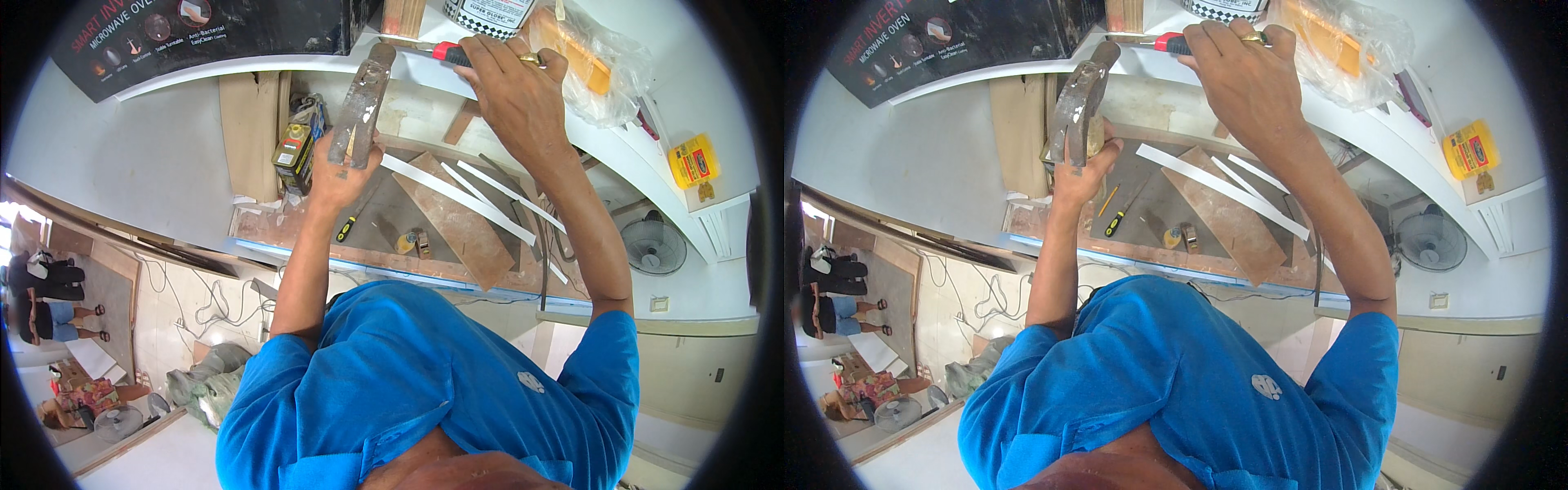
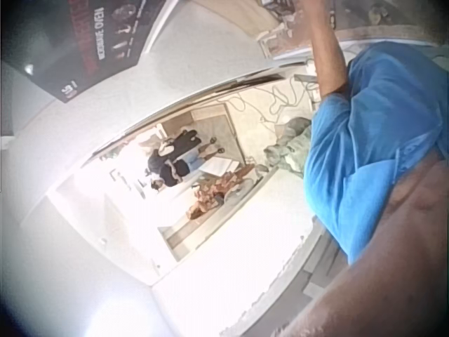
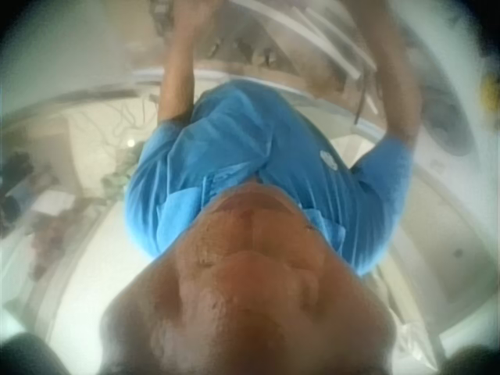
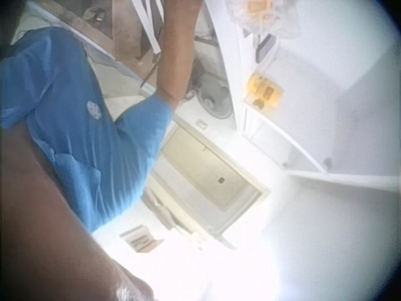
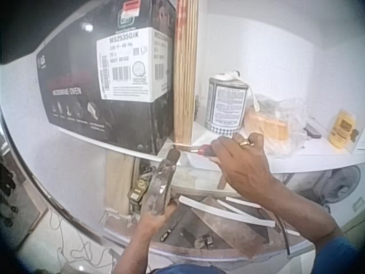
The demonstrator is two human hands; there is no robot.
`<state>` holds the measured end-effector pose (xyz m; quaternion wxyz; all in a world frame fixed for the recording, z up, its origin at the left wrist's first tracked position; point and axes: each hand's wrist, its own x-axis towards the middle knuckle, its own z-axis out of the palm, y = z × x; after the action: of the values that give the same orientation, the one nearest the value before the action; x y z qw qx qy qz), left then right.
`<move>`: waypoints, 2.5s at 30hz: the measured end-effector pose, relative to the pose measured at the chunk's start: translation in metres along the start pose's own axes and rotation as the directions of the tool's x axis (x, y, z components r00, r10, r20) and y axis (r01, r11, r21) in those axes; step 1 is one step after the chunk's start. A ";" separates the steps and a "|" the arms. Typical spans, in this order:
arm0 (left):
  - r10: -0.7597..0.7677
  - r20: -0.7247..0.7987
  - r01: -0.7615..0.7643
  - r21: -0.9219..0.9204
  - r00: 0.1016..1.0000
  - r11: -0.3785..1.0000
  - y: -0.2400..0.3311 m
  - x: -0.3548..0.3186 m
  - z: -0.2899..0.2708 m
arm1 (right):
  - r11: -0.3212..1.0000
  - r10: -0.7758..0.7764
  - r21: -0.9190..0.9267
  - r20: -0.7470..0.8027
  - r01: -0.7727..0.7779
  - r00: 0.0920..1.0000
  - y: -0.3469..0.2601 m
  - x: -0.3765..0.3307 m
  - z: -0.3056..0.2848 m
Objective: The person assembles a white shelf unit by hand, using a hammer and a screwdriver to secure trim pieces and fasteners. They repeatedly position and tap trim into place and drive screws into the shelf structure.
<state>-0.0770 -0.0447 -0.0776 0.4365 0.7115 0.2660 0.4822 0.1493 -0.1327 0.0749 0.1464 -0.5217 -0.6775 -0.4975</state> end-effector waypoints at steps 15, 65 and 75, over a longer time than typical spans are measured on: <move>-0.009 -0.003 0.009 0.034 1.000 0.999 0.005 0.001 0.000 | 1.000 0.013 -0.020 -0.003 -0.013 1.000 -0.004 0.000 0.000; -0.709 0.302 0.310 0.742 0.637 0.594 -0.437 -0.168 0.080 | -0.756 0.238 0.197 0.971 -0.624 0.018 -0.142 -0.285 -0.090; -0.063 0.493 -0.030 0.178 0.868 0.984 0.070 -0.049 -0.017 | -0.710 0.292 0.542 0.808 -0.450 0.512 -0.152 -0.108 -0.016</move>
<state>-0.1152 -0.1110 -0.0362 0.4284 0.8455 0.1935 0.2534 0.0594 -0.2011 -0.0746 0.6742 -0.4403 -0.3964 0.4410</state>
